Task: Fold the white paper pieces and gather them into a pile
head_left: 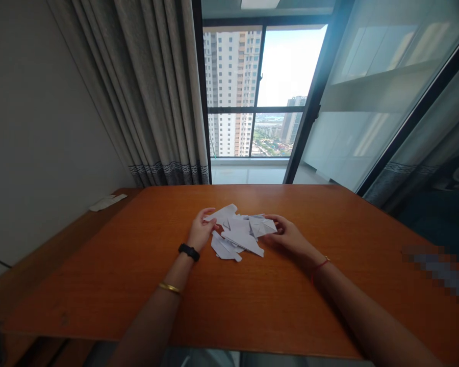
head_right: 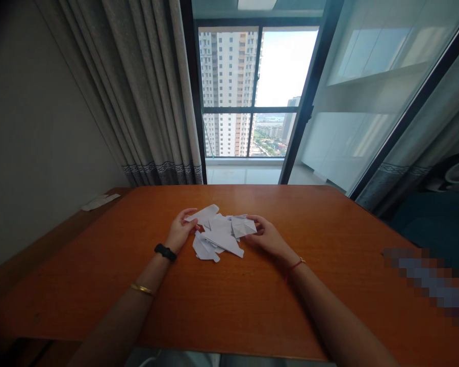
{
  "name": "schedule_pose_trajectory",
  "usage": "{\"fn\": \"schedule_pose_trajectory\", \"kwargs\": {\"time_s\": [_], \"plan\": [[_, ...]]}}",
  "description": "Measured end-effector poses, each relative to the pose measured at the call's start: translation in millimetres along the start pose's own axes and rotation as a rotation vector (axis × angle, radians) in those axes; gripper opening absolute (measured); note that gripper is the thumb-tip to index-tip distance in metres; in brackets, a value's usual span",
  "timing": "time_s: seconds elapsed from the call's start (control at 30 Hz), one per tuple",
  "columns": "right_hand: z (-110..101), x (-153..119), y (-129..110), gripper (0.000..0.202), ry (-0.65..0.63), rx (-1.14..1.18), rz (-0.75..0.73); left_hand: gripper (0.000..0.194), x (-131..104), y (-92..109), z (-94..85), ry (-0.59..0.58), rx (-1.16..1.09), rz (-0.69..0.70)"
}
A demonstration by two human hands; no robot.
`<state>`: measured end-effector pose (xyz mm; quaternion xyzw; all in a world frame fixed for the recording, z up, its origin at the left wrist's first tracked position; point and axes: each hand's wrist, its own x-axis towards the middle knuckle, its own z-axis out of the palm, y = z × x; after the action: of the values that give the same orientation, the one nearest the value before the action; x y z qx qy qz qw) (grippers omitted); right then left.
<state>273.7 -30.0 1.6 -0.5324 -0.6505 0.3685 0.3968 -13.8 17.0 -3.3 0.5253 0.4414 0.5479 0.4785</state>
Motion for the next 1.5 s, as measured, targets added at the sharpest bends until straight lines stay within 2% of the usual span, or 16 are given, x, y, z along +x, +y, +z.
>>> {"fn": "schedule_pose_trajectory", "kwargs": {"time_s": [0.17, 0.27, 0.33, 0.43, 0.5, 0.53, 0.67, 0.73, 0.8, 0.93, 1.0, 1.07, 1.2, 1.3, 1.4, 1.5], "plan": [[-27.5, 4.6, 9.6, 0.064, 0.086, -0.262, -0.091, 0.048, 4.7, 4.6, -9.0, 0.157, -0.240, -0.011], [-16.5, 1.7, 3.4, 0.049, 0.247, -0.321, -0.173, 0.046, 0.2, 9.9, -4.1, 0.169, -0.328, 0.002], [3.7, -3.1, -7.0, 0.048, 0.258, -0.220, -0.199, 0.044, -7.9, 13.5, 6.4, 0.061, -0.293, -0.007], [30.9, -8.8, -24.9, 0.046, 0.131, 0.057, -0.159, 0.051, -22.9, 17.7, 25.2, -0.262, -0.183, -0.046], [31.0, -8.6, -33.0, 0.037, 0.117, 0.307, -0.063, 0.058, -29.7, 18.3, 31.6, -0.374, -0.068, -0.011], [23.9, -7.4, -35.1, 0.033, 0.144, 0.444, -0.017, 0.059, -31.1, 17.7, 31.6, -0.358, 0.041, 0.033], [-26.7, -1.7, -30.4, 0.029, 0.252, 0.900, -0.008, 0.057, -28.4, 10.1, 19.5, -0.145, 0.701, 0.169], [-41.5, 0.5, -22.2, 0.030, 0.250, 0.942, -0.042, 0.059, -26.7, 5.9, 15.6, -0.119, 0.936, 0.140], [-39.5, 2.9, -11.8, 0.030, 0.231, 0.810, -0.025, 0.048, -26.6, 3.9, 16.0, -0.111, 1.029, 0.108], [-9.3, 7.6, 6.2, 0.049, 0.235, 0.149, 0.036, 0.018, -25.6, 5.5, 19.8, -0.112, 0.892, 0.122], [2.8, 7.1, 8.2, 0.053, 0.296, -0.114, -0.022, 0.014, -23.5, 6.8, 19.1, -0.119, 0.725, 0.148], [10.1, 3.3, 3.1, 0.048, 0.329, -0.225, -0.117, 0.016, -21.6, 7.7, 17.6, -0.104, 0.539, 0.181], [23.9, -9.3, -20.2, 0.041, 0.223, -0.225, -0.299, 0.022, -22.0, 9.3, 18.6, -0.057, 0.295, 0.220], [36.2, -14.0, -31.3, 0.029, 0.136, -0.222, -0.347, 0.023, -23.3, 9.5, 22.1, -0.069, 0.227, 0.220], [38.1, -10.8, -30.5, 0.022, 0.169, -0.050, -0.234, 0.026, -21.7, 8.3, 22.6, -0.051, 0.207, 0.220], [25.8, -4.5, -26.7, 0.026, 0.295, 0.386, -0.057, 0.032, -19.6, 8.7, 19.5, 0.075, 0.253, 0.205]]}}
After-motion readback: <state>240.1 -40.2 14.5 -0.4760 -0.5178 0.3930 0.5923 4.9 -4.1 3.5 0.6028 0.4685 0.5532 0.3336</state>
